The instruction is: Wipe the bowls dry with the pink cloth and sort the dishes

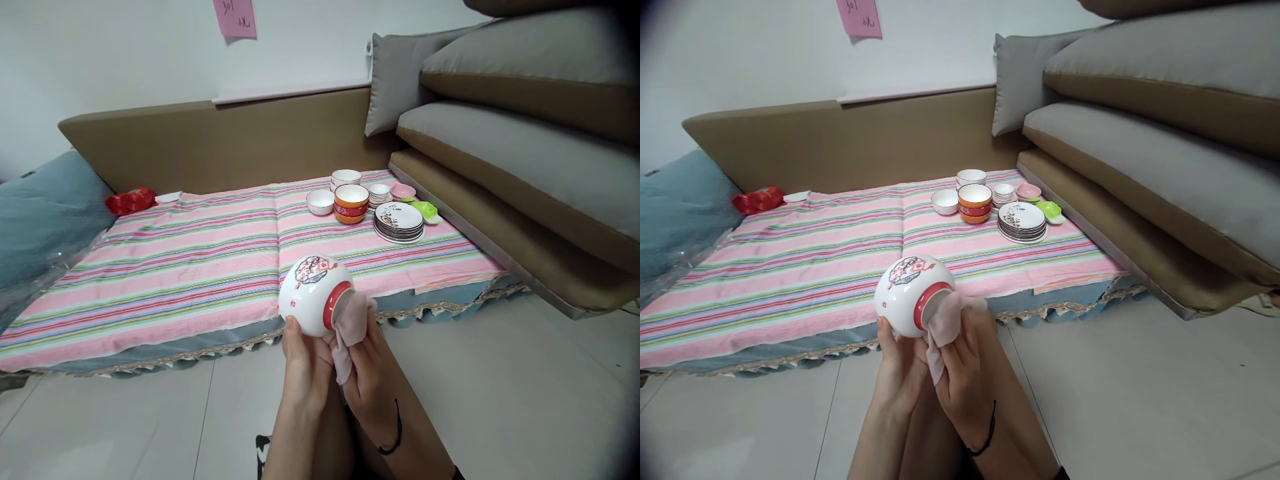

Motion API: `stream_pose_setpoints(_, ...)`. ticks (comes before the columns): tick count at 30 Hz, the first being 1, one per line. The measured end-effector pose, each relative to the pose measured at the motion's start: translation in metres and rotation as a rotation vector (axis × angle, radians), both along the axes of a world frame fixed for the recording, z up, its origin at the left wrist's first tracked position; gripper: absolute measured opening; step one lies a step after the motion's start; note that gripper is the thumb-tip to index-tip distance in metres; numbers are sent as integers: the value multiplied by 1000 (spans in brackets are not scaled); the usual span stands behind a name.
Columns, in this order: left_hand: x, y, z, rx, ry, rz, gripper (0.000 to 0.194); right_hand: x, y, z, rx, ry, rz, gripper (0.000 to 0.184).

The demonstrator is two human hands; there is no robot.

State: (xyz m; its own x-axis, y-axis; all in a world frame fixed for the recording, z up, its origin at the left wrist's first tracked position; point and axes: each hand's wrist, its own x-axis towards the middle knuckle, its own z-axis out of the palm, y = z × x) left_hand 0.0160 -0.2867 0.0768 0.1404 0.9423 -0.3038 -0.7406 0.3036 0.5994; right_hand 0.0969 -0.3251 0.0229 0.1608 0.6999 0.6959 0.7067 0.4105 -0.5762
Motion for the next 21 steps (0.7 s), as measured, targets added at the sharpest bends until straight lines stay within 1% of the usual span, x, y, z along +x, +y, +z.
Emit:
stream_pose_setpoints(2,-1,1,1,-40,-32,11,80,-1,1,4,72,-63,31,63)
stream_pose_setpoints(4,-2,0,0,-52,-25,19,81,0,3,10,100,-96,48,65)
stream_pose_setpoints(7,-5,0,-2,-59,1,14,82,4,7,16,59,-127,52,69)
stream_pose_setpoints(11,-8,4,4,17,-45,-42,77,8,9,17,21,-156,44,66)
stream_pose_setpoints(13,-10,7,7,50,-65,-65,76,7,6,15,29,-149,78,62)
stream_pose_setpoints(15,-13,9,8,69,-57,-57,77,3,2,12,19,-139,141,59)
stream_pose_setpoints(17,-15,8,4,83,-30,-41,79,0,-1,10,-8,-118,174,58)
stream_pose_setpoints(19,-17,7,-1,83,-7,-31,80,-2,0,10,-22,-115,163,61)
stream_pose_setpoints(21,-18,4,-5,71,7,-49,79,-1,3,13,-9,-136,141,65)
